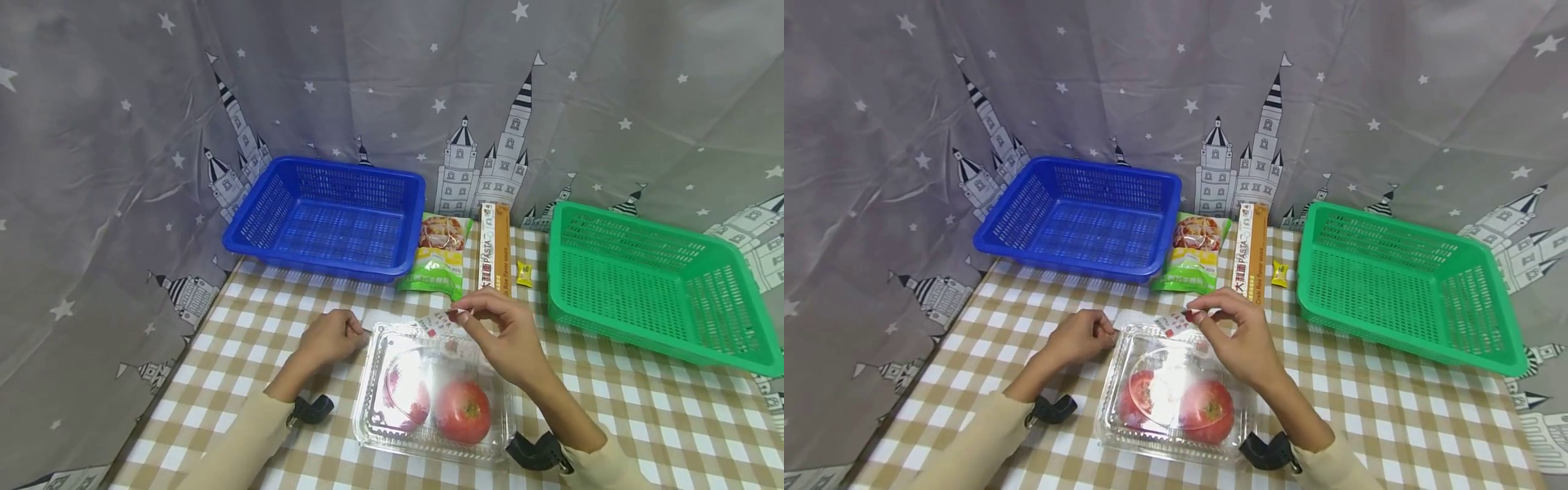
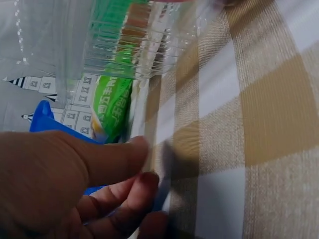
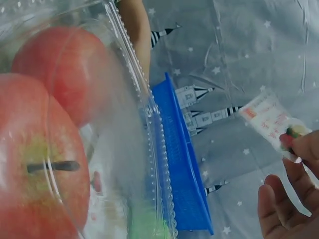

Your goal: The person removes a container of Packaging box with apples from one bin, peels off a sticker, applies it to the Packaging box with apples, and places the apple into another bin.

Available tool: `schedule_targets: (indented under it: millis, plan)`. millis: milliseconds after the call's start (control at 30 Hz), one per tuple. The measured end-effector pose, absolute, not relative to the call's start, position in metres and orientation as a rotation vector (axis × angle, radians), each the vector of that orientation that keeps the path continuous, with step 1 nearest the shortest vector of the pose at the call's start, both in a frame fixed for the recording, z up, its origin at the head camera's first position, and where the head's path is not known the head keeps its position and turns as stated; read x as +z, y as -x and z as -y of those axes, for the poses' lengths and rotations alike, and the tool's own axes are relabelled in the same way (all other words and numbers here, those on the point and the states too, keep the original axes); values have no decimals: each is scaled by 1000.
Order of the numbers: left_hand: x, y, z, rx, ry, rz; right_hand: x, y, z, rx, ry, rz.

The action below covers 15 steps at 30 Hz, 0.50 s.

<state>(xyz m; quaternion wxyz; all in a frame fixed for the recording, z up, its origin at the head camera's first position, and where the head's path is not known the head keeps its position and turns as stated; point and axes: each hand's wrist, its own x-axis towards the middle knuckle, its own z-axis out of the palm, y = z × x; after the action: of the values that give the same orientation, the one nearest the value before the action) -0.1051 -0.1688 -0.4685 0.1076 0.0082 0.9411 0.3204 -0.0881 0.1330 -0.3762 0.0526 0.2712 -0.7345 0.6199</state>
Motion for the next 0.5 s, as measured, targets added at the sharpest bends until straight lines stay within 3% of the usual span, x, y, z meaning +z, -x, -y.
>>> schedule_targets:
  millis: [200, 500]
  plan:
    - [-456, 89, 170, 990, 4, -2792, -373, 82, -133, 1980, -942, 2401]
    - [-444, 45, 169, 1460, -183, -2458, -375, 76, -138, 2074, -792, 2592]
